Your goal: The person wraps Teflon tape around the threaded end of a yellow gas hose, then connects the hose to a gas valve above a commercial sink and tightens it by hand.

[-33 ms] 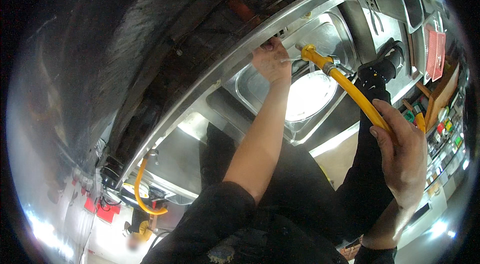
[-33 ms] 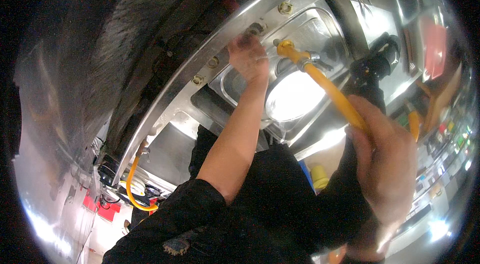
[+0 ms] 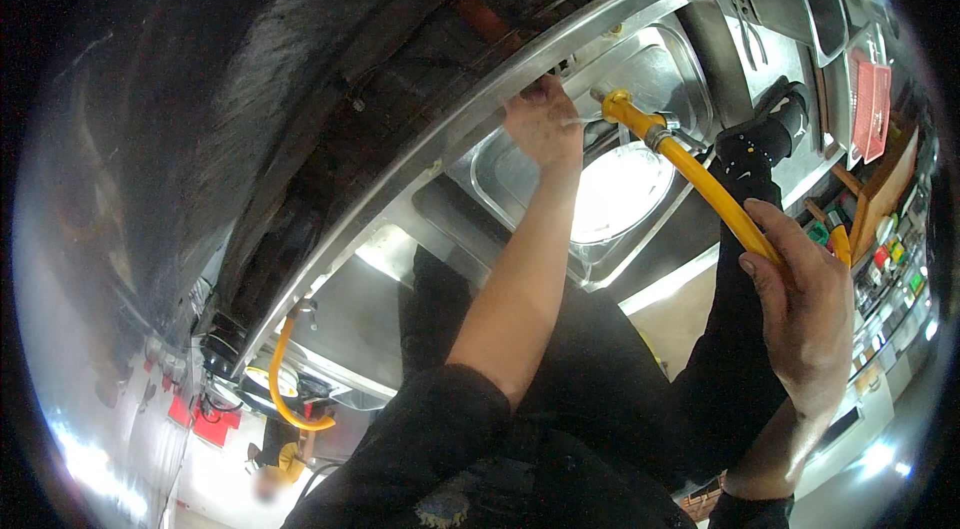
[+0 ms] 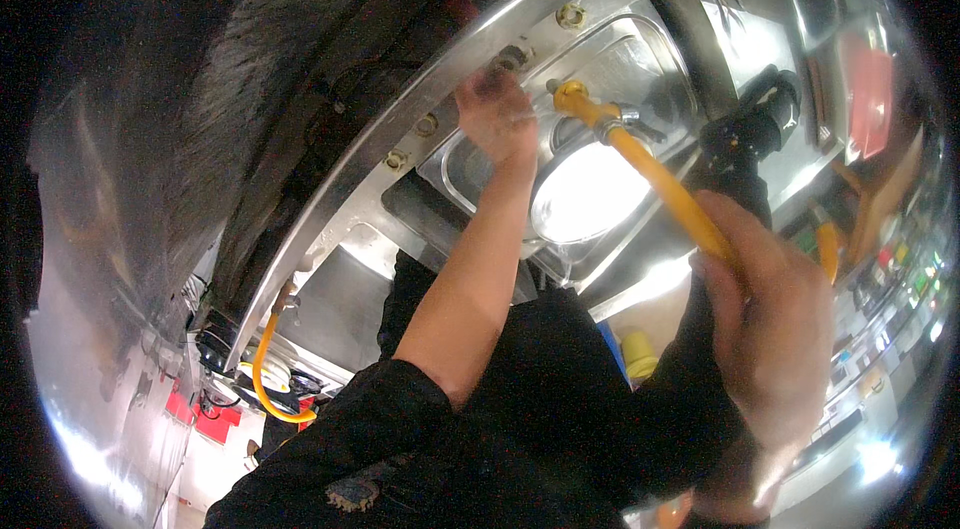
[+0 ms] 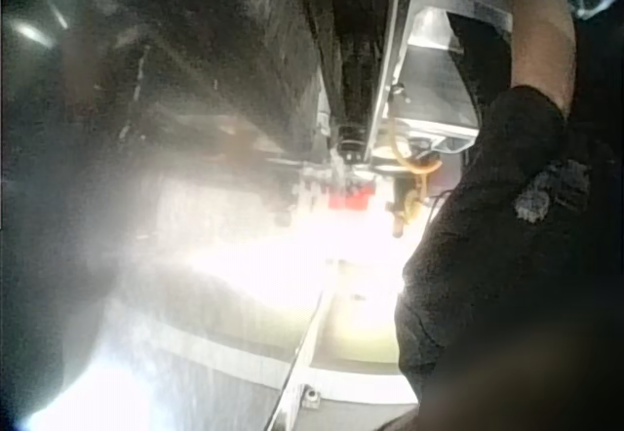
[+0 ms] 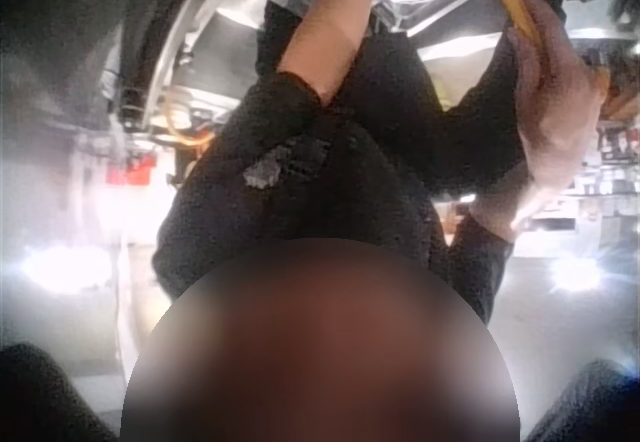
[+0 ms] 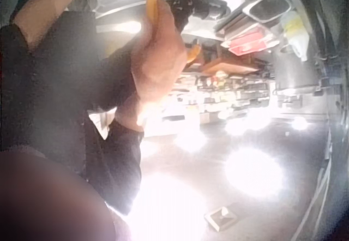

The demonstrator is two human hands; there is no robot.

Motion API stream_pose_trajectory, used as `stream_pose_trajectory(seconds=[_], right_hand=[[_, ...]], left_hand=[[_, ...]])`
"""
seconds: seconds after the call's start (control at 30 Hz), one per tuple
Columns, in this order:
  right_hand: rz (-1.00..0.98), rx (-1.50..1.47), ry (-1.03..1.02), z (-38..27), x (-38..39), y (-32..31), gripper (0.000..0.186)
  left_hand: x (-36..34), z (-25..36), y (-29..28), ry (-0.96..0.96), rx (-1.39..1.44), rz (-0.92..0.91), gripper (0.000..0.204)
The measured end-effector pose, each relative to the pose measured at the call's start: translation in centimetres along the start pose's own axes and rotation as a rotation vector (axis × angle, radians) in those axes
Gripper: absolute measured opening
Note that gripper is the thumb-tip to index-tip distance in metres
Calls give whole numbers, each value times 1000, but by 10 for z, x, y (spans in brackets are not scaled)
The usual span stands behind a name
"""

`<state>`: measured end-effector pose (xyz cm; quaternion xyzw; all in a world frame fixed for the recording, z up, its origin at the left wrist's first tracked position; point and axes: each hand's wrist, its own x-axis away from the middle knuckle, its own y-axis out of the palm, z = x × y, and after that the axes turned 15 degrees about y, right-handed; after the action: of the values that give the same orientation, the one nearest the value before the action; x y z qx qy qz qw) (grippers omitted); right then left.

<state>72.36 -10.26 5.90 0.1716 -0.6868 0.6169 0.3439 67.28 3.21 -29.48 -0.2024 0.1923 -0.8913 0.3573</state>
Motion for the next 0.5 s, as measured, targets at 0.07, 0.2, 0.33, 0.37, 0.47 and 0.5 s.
stream_pose_trajectory(seconds=[0.07,0.2,0.33,0.37,0.47,0.5], right_hand=[[-1,6,9,0,1,1,41],[12,6,7,0,0,4,41],[40,29,-39,1,-3,5,41],[44,40,-50,1,-3,4,41],[47,72,-103,3,-4,2,41],[54,68,-123,3,-4,2,40]], left_hand=[[6,0,-1,11,32,50,25],[17,2,2,-308,516,198,25],[24,2,-3,-258,715,155,24],[25,1,-8,-251,687,91,25],[21,-5,-21,-218,874,-85,30],[20,-6,-25,-200,860,-115,30]])
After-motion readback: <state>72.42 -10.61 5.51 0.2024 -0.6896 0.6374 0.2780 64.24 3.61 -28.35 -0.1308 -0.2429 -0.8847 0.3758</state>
